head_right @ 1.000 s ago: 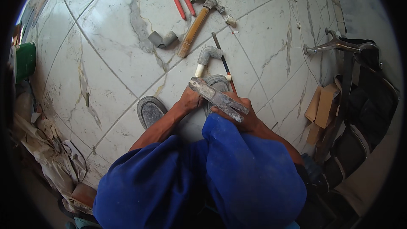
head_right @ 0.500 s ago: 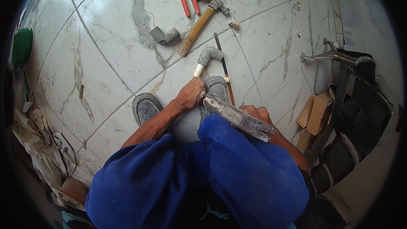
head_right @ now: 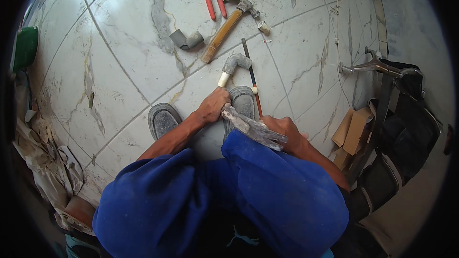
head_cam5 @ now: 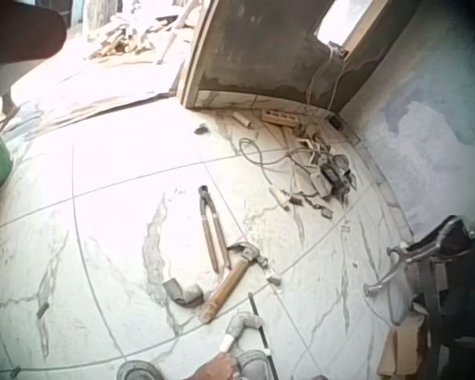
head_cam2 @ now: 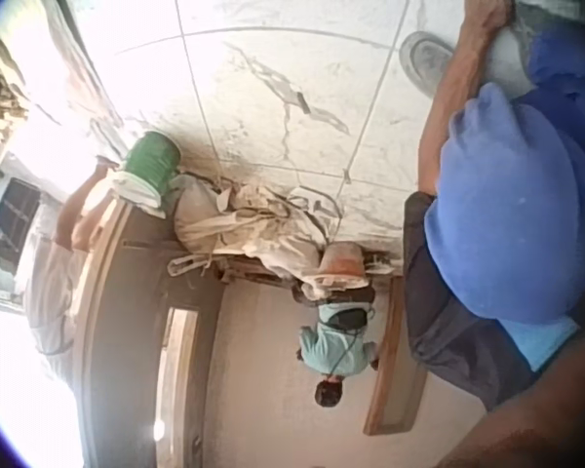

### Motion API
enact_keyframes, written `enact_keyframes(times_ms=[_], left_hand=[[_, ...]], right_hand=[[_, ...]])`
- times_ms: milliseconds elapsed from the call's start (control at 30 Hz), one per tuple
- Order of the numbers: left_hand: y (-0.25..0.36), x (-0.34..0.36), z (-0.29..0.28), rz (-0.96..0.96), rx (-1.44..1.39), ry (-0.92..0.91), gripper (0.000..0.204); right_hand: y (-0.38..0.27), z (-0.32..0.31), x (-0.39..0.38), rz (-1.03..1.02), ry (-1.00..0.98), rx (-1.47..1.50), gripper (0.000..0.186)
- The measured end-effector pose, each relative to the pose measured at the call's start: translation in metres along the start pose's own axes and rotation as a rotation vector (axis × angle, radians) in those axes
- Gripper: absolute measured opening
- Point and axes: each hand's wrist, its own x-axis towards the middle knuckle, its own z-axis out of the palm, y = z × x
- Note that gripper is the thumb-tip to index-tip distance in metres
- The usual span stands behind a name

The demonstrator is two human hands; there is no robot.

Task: Applying adhesive and joining PVC pipe fittings on a tiled floor using tools like a hammer and pliers.

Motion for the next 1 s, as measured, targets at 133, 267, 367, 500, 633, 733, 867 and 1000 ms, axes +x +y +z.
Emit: enact_keyframes(times_ms=[133, 267, 367, 500, 633, 733, 867, 1000], left_hand=[[-0.001, 0.000, -0.002, -0.007, -0.019, 0.006, 0.009], [0.001, 0.003, -0.001, 0.008, 0.007, 0.010, 0.010], [0.000, 0.002, -0.003, 0.005, -0.015, -0.007, 0.010], [-0.001, 0.001, -0.002, -0.019, -0.032, -0.010, 0.010], [-0.003, -0.003, -0.001, -0.005, -0.005, -0.032, 0.010], [-0.002, -0.003, -0.002, -0.025, -0.012, -0.032, 0.010], [0.000, -0.001, 0.002, -0.018, -0.031, 0.007, 0.009], [0.001, -0.004, 0.000, -0.041, -0.024, -0.012, 0.009]], right_hand=[[-0.007, -0.009, 0.006, -0.070, 0.108, -0.027, 0.018], [0.012, 0.011, -0.019, -0.110, 0.235, -0.111, 0.019], [0.004, 0.002, 0.007, -0.045, -0.002, -0.051, 0.020], [0.007, 0.004, -0.003, -0.186, 0.233, 0.109, 0.013], [0.003, 0.002, 0.006, 0.019, -0.018, -0.025, 0.016], [-0.001, -0.008, 0.007, 0.028, 0.010, 0.047, 0.018], [0.017, 0.007, -0.016, -0.231, 0.235, 0.095, 0.018], [0.006, 0.003, 0.004, -0.153, 0.073, -0.038, 0.016]])
